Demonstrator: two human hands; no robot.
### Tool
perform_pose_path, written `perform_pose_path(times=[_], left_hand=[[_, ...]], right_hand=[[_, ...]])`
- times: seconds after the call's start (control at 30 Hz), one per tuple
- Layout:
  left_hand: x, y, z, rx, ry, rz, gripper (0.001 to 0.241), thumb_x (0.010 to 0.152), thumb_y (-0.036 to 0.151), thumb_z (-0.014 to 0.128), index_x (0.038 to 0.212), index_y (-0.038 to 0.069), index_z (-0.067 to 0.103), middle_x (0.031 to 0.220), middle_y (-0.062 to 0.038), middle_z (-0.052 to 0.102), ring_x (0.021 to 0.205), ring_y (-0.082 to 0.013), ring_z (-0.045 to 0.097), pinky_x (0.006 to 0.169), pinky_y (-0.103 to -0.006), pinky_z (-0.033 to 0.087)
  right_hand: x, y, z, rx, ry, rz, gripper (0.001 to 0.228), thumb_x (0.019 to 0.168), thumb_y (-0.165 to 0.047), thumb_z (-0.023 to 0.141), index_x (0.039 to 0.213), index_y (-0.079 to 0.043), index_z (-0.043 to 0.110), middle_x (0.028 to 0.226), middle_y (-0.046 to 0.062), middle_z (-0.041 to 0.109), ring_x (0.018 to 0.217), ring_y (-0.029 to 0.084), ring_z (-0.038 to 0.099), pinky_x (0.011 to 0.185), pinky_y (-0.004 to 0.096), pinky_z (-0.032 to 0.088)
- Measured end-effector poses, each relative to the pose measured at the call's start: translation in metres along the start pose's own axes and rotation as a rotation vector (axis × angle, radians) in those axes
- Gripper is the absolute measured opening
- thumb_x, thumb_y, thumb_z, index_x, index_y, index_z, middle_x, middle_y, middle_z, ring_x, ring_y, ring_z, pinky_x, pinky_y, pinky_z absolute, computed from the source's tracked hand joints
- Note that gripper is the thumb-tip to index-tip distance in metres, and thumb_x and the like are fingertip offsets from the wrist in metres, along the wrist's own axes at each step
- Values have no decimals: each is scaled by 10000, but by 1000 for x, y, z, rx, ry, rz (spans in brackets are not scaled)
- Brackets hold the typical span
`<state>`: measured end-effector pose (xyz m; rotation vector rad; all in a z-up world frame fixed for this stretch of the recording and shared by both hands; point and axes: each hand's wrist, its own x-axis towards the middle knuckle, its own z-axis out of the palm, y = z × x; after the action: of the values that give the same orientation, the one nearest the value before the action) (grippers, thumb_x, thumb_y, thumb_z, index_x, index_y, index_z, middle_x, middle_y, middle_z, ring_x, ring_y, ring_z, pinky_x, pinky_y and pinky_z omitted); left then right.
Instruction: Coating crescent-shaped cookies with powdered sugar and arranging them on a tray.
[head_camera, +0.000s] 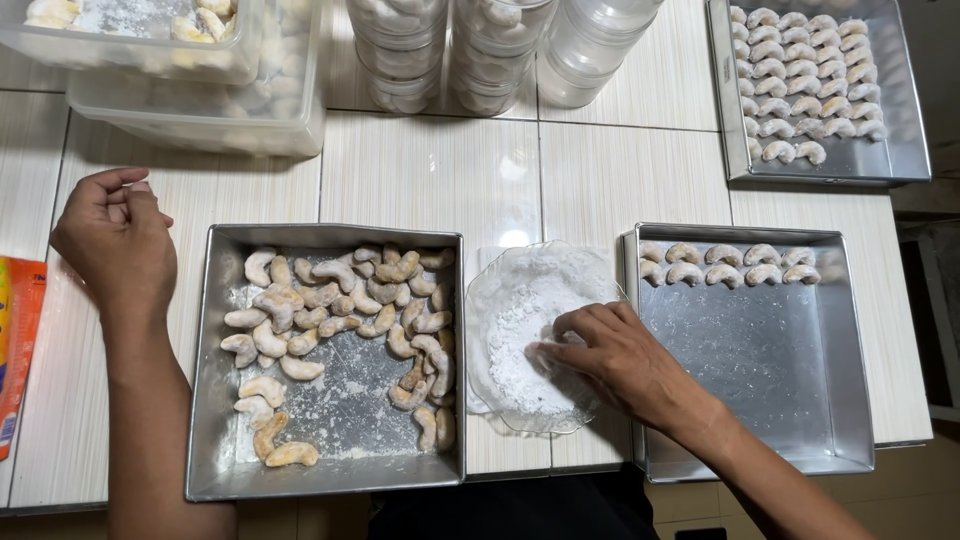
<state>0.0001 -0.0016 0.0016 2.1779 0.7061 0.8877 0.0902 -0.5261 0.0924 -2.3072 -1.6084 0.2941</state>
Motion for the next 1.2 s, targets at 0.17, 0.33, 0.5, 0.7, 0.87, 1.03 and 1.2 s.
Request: perform_pose_path(times=[0.17, 0.33, 0.5, 0.7, 0.87, 1.03, 1.2], left_hand=[[0, 0, 0, -1, 0, -4, 174, 1116, 10, 577, 1187, 27, 734, 870, -64, 709, 716, -148, 713, 631, -251, 509], [0, 0, 0, -27, -10, -18, 181, 1112, 14, 567, 1196, 21, 727, 922, -79, 713, 725, -157, 709, 636, -254, 525], [0, 2, 0, -29, -6, 1, 207, 1096, -8, 554, 1192, 2, 738, 911, -84, 709, 716, -163, 701, 630, -257, 519], [0, -2, 1, -55, -2, 9, 209, 1090, -22, 551, 1192, -17, 733, 914, -107, 709, 719, -177, 708, 612, -262, 525], [-1, 3, 0, -66, -6, 6, 196, 1100, -21, 558, 1202, -8, 725, 945, -103, 715, 731, -175, 707, 630, -254, 535], [-2, 7, -2, -35, -9, 3, 196, 1102, -19, 568, 1196, 11, 738, 960, -94, 721, 740, -179, 711, 638, -263, 539], [-1, 7, -1, -36, -11, -24, 229, 1089, -26, 529, 1202, 8, 726, 974, -98, 711, 747, -173, 701, 672, -269, 567]], right_hand=[[-4, 6, 7, -69, 1, 11, 480, 942, -22, 577, 1405, -151, 579, 1162, 93, 624, 950, 256, 576, 783, 390, 392], [-9, 8, 11, -132, 33, 35, 418, 938, -14, 599, 1345, -111, 608, 1145, 90, 621, 979, 247, 583, 773, 387, 398], [-11, 4, 12, -225, 76, 117, 332, 960, -110, 593, 1289, -125, 640, 1136, 82, 627, 1022, 272, 583, 813, 398, 420], [-10, 0, 7, -138, 61, 131, 310, 986, -107, 535, 1279, -149, 626, 1136, 75, 626, 1011, 278, 576, 793, 399, 397], [-3, -3, 2, -58, 64, 93, 195, 987, -104, 563, 1167, -111, 638, 1078, 34, 654, 961, 222, 588, 807, 371, 380], [-1, -5, 3, -71, 45, 92, 73, 977, -91, 604, 1040, -112, 632, 945, 19, 641, 834, 196, 565, 742, 355, 359], [0, -10, 0, 9, 107, 71, 171, 980, -85, 536, 1104, -116, 650, 1059, 43, 618, 938, 213, 573, 816, 372, 350]])
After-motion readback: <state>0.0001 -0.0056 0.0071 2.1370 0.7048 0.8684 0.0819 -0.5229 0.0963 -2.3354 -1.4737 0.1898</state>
